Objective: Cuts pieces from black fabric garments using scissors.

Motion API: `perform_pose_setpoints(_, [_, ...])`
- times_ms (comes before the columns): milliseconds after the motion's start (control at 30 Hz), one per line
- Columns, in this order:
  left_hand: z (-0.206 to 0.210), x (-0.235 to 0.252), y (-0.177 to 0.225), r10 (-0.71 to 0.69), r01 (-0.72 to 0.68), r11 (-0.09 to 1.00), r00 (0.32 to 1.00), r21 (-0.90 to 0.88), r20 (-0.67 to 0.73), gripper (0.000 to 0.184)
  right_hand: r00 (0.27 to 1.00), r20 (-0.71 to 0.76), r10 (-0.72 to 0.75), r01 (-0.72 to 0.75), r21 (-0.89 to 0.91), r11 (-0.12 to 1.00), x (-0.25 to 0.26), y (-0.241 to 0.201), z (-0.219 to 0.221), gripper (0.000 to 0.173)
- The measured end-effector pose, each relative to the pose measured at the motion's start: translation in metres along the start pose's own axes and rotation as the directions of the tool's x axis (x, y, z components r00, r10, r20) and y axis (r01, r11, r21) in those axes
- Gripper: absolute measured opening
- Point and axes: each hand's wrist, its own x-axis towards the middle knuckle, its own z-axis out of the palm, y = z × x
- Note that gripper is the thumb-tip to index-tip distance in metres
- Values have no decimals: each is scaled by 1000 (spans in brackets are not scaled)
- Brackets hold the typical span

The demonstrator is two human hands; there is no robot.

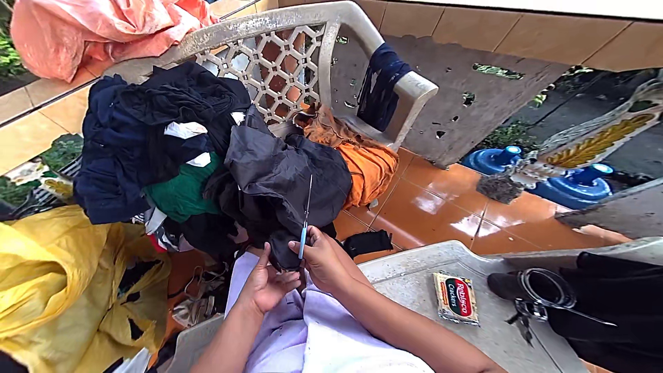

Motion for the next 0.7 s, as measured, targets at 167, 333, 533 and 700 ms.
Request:
perform_pose_setpoints(167, [-6, 22, 0, 246, -52, 909, 869, -415, 430, 36, 996, 42, -74, 76, -46, 996, -18, -9, -3, 34])
perform_pose_setpoints(333, [14, 19, 13, 199, -79, 925, 934, -371, 297, 27, 983, 34, -178, 177, 22, 984, -23, -15, -10, 28])
perform_pose_setpoints(533, [15, 16, 13, 130, 42, 942, 869, -333, 478, 30, 980, 67, -188, 180, 112, 977, -24, -21, -19, 26])
perform_pose_setpoints(700, [10, 24, 17, 97, 41, 982, 721, -182, 686, 24, 963, 190, -191, 184, 51, 982, -29, -19, -33, 24])
